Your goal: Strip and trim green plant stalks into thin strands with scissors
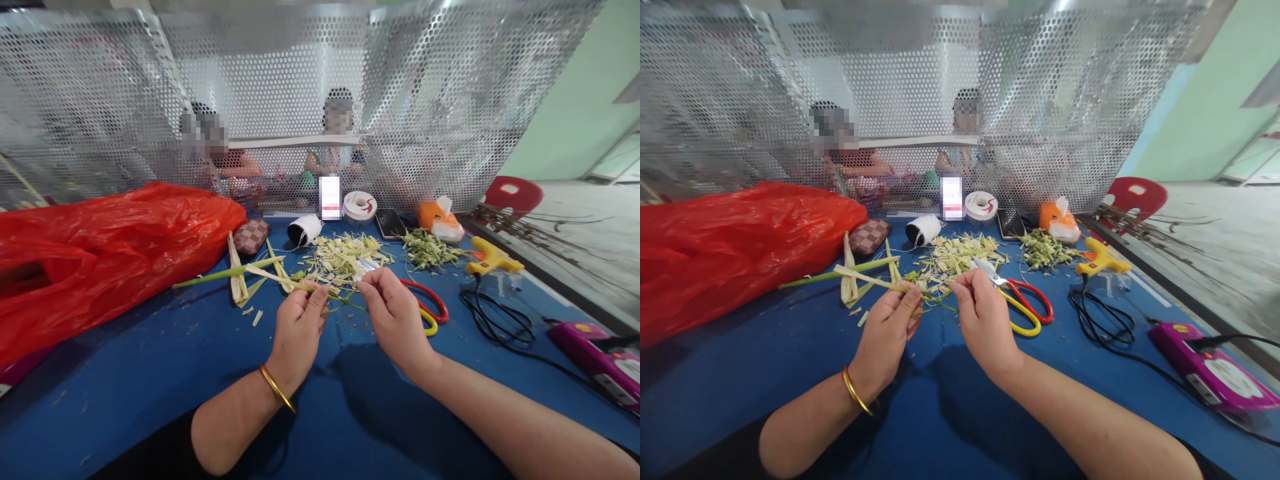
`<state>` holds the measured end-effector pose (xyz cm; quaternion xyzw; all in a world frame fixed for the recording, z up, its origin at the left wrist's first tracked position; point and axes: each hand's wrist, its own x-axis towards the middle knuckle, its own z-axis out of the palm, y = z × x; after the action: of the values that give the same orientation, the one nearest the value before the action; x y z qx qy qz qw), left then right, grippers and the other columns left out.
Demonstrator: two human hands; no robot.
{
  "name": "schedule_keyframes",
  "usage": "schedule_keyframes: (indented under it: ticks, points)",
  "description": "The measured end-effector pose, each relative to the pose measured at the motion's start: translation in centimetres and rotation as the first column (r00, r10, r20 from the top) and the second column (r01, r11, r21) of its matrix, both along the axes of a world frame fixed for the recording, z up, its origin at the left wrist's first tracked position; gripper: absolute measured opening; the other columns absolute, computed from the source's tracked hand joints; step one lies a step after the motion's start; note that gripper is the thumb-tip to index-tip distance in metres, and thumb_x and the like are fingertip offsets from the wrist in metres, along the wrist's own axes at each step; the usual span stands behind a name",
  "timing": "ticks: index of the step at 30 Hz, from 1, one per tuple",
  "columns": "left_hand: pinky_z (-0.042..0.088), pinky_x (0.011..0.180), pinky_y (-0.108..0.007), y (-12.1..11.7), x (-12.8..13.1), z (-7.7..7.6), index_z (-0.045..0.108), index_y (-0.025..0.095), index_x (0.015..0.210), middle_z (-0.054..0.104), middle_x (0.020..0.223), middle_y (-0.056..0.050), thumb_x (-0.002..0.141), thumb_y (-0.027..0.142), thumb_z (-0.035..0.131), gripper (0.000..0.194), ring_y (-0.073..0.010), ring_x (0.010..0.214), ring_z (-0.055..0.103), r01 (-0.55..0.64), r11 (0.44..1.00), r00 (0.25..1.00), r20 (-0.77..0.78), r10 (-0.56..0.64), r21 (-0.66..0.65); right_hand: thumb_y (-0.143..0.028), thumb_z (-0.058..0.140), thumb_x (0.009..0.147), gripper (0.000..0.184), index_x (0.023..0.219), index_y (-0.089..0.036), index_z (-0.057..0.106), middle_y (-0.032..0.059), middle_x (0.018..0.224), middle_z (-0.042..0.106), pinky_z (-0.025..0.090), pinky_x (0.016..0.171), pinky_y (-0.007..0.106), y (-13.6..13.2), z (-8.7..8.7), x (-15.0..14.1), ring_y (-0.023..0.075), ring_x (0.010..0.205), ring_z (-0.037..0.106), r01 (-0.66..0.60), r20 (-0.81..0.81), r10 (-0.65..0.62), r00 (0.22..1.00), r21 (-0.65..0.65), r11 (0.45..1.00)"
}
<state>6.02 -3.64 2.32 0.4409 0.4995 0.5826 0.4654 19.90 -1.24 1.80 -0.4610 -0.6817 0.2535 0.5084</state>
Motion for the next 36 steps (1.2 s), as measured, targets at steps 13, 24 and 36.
schedule_keyframes:
  ticks: [13, 24, 36]
  points:
    - [0.042, 0.048, -0.022, 0.2, -0.4, -0.6, 0.058, 0.019, 0.085, 0.064, 0.064, 0.000, 0.079, 0.042, 0.063, 0.024, -0.0122, 0.049, 0.054, 0.053, 0.993, 0.962, -0.273, -0.021, 0.108, -0.027, 0.046, 0.091, 0.015, 0.076, -0.022, 0.045, -0.0039, 0.060, 0.044, 0.030, 0.050, 0.025, 0.1, -0.2, 0.0, 0.0119, 0.052, 0.038, -0.012, 0.025, 0.012, 1.000, -0.017, 1.000]
    - [0.038, 0.058, -0.023, -0.3, -0.5, 0.2, 0.060, 0.018, 0.065, 0.060, 0.062, 0.001, 0.087, 0.038, 0.051, 0.031, -0.0135, 0.060, 0.053, 0.179, 0.978, 0.817, -0.570, -0.088, 0.105, -0.029, 0.041, 0.093, 0.016, 0.078, -0.024, 0.040, -0.0027, 0.062, 0.051, 0.032, 0.052, 0.026, -0.2, -0.9, -0.2, 0.0135, 0.053, 0.046, -0.097, 0.063, 0.103, 0.993, -0.090, 0.991]
    - [0.014, 0.042, -0.022, 0.3, -1.2, 1.8, 0.045, 0.019, 0.057, 0.028, 0.047, 0.009, 0.077, 0.055, 0.056, 0.043, -0.0076, 0.043, 0.020, 0.439, 0.847, 0.863, -0.121, -0.490, -0.300, -0.024, 0.041, 0.091, 0.013, 0.079, -0.022, 0.041, -0.0013, 0.065, 0.051, 0.030, 0.051, 0.025, 0.5, 0.5, 0.7, 0.0125, 0.052, 0.045, -0.012, 0.275, -0.025, 0.961, 0.134, 0.991]
